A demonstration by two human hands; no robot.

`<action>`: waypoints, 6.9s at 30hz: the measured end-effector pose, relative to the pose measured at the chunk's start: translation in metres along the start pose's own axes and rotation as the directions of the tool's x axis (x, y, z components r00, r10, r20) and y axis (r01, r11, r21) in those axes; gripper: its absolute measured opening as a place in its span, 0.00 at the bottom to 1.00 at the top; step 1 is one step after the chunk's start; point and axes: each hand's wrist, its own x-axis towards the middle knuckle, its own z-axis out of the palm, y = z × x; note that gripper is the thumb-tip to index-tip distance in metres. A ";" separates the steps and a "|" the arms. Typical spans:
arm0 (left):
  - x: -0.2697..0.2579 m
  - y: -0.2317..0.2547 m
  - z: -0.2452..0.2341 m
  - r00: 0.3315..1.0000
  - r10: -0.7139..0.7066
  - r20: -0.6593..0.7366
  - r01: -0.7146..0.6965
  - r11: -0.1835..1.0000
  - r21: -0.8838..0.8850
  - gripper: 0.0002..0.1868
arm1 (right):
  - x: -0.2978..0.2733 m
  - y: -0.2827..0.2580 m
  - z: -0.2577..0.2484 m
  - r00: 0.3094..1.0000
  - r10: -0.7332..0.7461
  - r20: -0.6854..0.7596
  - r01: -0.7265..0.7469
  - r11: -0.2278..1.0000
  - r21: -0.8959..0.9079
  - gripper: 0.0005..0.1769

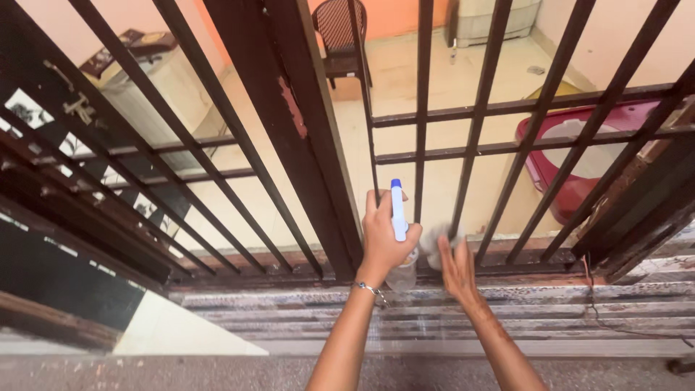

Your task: The person cleans a metal security gate by spraying a cleaning solution from a bottle and wiping the bars with a cloth. The person systematically wipes the vertical and horizontal bars of the gate.

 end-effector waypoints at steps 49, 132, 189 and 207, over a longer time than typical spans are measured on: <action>-0.005 0.014 0.013 0.999 0.002 -0.045 -0.001 1.000 0.021 0.22 | -0.020 0.067 0.005 0.969 0.163 0.187 -0.192 0.969 0.153 0.33; -0.002 0.015 0.011 1.000 -0.029 -0.012 0.029 0.999 0.028 0.22 | -0.020 0.089 -0.041 0.985 0.174 0.017 -0.175 0.982 0.073 0.32; -0.002 0.011 0.016 0.999 0.021 -0.031 -0.019 0.998 0.062 0.24 | 0.083 -0.057 -0.084 0.964 -0.260 -0.056 0.266 0.948 0.174 0.24; -0.001 0.015 0.013 1.000 0.024 -0.019 -0.023 0.999 0.040 0.23 | -0.030 0.106 -0.054 0.989 0.142 0.030 -0.140 0.989 -0.051 0.19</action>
